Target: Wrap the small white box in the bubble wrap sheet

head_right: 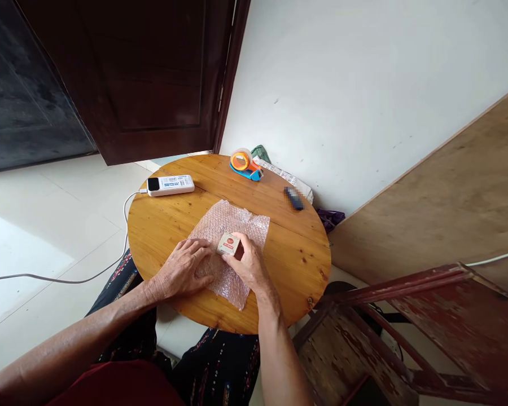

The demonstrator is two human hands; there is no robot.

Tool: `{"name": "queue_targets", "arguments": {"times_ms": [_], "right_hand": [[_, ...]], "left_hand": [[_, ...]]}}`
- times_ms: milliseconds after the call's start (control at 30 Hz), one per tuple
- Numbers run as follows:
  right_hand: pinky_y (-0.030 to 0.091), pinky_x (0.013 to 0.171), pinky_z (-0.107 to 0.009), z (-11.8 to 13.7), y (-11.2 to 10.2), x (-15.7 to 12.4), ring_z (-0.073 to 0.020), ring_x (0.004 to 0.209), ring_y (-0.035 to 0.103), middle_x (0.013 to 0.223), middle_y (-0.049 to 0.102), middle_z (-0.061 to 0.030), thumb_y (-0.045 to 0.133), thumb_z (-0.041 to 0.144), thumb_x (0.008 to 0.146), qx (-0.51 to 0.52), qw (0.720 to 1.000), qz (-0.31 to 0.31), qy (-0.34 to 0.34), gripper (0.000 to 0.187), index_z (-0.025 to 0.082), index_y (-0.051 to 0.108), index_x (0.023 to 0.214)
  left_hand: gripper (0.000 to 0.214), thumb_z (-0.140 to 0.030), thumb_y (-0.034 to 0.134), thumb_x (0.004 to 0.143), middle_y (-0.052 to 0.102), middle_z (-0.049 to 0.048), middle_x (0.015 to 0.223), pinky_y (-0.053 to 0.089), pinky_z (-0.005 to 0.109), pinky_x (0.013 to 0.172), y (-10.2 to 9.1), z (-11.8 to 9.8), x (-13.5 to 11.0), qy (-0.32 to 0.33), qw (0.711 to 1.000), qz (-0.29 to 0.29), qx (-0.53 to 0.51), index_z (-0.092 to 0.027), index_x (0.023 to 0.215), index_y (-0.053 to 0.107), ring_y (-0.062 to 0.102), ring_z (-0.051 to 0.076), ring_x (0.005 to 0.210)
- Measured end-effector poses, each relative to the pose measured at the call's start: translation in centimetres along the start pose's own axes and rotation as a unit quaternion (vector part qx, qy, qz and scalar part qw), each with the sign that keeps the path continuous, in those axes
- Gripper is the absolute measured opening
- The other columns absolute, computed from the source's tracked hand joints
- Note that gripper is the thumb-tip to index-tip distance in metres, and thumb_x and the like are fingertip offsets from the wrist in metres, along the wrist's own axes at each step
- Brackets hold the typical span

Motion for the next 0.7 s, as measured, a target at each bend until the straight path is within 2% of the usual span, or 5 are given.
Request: {"name": "queue_targets", "arguments": {"times_ms": [167,333,433,533,700], "right_hand": [[0.050,0.090,-0.041,-0.1,0.1,-0.1,-0.0254,0.103,0.065,0.110,0.071,-0.0070,0.069,0.025,0.071,-0.014,1.000,-0.011,0.000,0.048,0.023,0.056,0.116],[0.049,0.095,-0.043,0.1,0.2,-0.2,-0.0263,0.108,0.064,0.115,0.070,-0.0083,0.069,0.026,0.071,-0.014,1.000,0.001,-0.004,0.049,0.022,0.056,0.118],[0.047,0.099,-0.045,-0.1,0.0,-0.2,-0.0264,0.110,0.063,0.118,0.068,-0.0092,0.065,0.026,0.073,0.009,1.000,0.005,-0.002,0.053,0.022,0.054,0.125],[0.047,0.102,-0.045,-0.5,-0.3,-0.2,-0.0262,0.116,0.062,0.127,0.065,-0.0109,0.062,0.032,0.078,0.082,0.996,0.014,0.014,0.057,0.022,0.051,0.132],[0.050,0.099,-0.045,-0.9,-0.6,-0.2,-0.0264,0.116,0.063,0.131,0.062,-0.0110,0.062,0.049,0.083,0.163,0.985,0.031,0.042,0.055,0.024,0.054,0.131]], "left_hand": [[0.040,-0.033,0.069,0.078,0.058,0.0111,0.135,0.037,0.050,0.110,-1.4,0.0,-1.3,0.051,0.999,-0.003,-0.019,-0.022,0.117,0.060,0.047,0.030,0.130],[0.030,-0.017,0.064,0.077,0.062,0.0068,0.132,0.031,0.053,0.113,-2.4,-0.3,-2.2,0.112,0.993,0.033,0.036,-0.023,0.106,0.065,0.044,0.031,0.133],[0.011,-0.014,0.058,0.082,0.069,0.0048,0.115,0.038,0.048,0.106,-2.1,-0.6,-1.6,0.129,0.990,0.041,0.048,-0.021,0.086,0.065,0.056,0.026,0.117],[0.017,-0.011,0.052,0.086,0.070,0.0052,0.096,0.046,0.041,0.092,-1.3,-0.7,-1.0,0.141,0.987,0.057,0.057,-0.019,0.075,0.062,0.062,0.021,0.094],[0.015,-0.008,0.052,0.083,0.069,0.0081,0.095,0.048,0.039,0.091,-0.5,-0.4,-0.6,0.146,0.986,0.055,0.061,-0.017,0.076,0.062,0.062,0.022,0.096]]}}
Point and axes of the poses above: each hand's wrist, its own x-axis towards the middle knuckle, its own y-axis out of the palm, z = x × y, the point moved 4 cm from there along x, towards the middle knuckle
